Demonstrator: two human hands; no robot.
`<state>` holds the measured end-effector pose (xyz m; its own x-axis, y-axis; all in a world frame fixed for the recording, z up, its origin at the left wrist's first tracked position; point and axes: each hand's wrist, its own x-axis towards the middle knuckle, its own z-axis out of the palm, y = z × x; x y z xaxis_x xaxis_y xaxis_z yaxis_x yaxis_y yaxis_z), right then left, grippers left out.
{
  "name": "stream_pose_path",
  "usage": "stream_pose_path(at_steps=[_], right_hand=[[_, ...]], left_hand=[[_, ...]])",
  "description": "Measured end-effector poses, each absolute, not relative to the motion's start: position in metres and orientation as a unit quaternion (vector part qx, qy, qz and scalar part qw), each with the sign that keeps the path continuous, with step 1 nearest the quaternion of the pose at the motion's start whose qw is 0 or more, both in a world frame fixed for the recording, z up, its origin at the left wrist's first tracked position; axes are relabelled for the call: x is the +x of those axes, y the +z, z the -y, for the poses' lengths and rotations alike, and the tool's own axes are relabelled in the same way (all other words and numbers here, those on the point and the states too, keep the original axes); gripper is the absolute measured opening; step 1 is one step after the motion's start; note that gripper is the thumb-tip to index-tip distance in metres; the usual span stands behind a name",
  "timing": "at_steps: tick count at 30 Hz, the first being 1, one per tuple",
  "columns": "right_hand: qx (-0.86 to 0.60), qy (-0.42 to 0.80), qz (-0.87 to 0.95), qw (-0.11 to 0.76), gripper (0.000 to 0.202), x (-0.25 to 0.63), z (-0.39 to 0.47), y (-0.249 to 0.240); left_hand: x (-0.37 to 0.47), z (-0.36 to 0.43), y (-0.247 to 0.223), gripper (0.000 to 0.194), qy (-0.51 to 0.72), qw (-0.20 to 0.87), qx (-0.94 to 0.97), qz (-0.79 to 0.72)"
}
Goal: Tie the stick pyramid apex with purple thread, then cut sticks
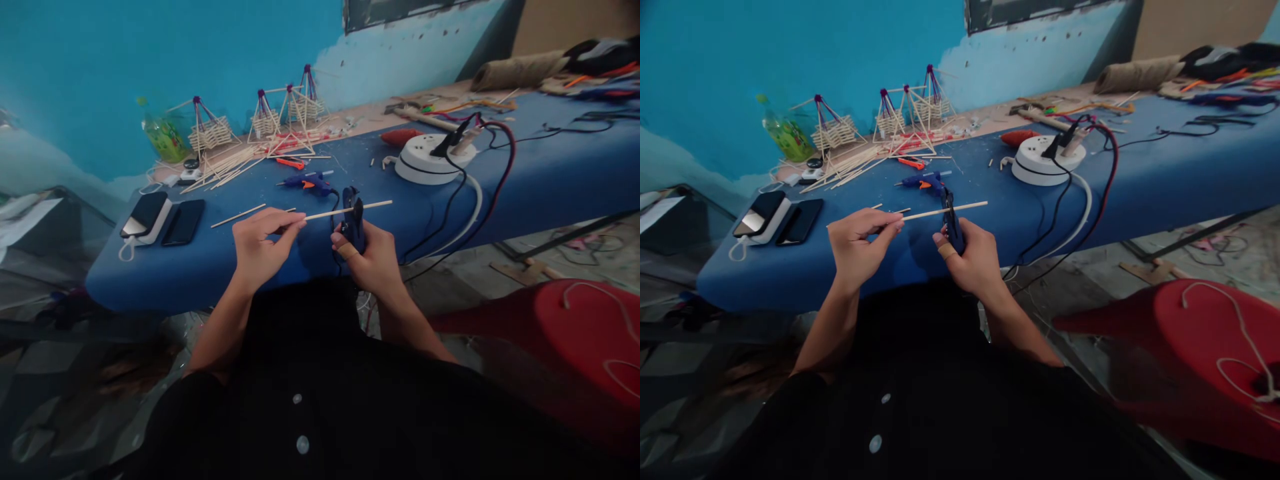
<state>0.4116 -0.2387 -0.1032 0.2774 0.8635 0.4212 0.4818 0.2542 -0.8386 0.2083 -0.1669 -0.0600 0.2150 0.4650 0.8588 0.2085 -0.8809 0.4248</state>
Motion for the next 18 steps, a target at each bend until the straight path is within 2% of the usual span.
stream_pose_path(at_steps=[11,18], right_hand=[[-0.577,0.19,0.577,0.546,0.032,0.4115,0.2381,-0.1021],[-0.571,0.192,0.581,0.547,0.033,0.4122,0.2387,-0.1037]], left_hand=[[0.2109,0.1701,-0.064,0.01,0.579,0.139,0.76,-0.261],[0.2117,0.1708,-0.0654,0.011,0.576,0.102,0.777,-0.232]])
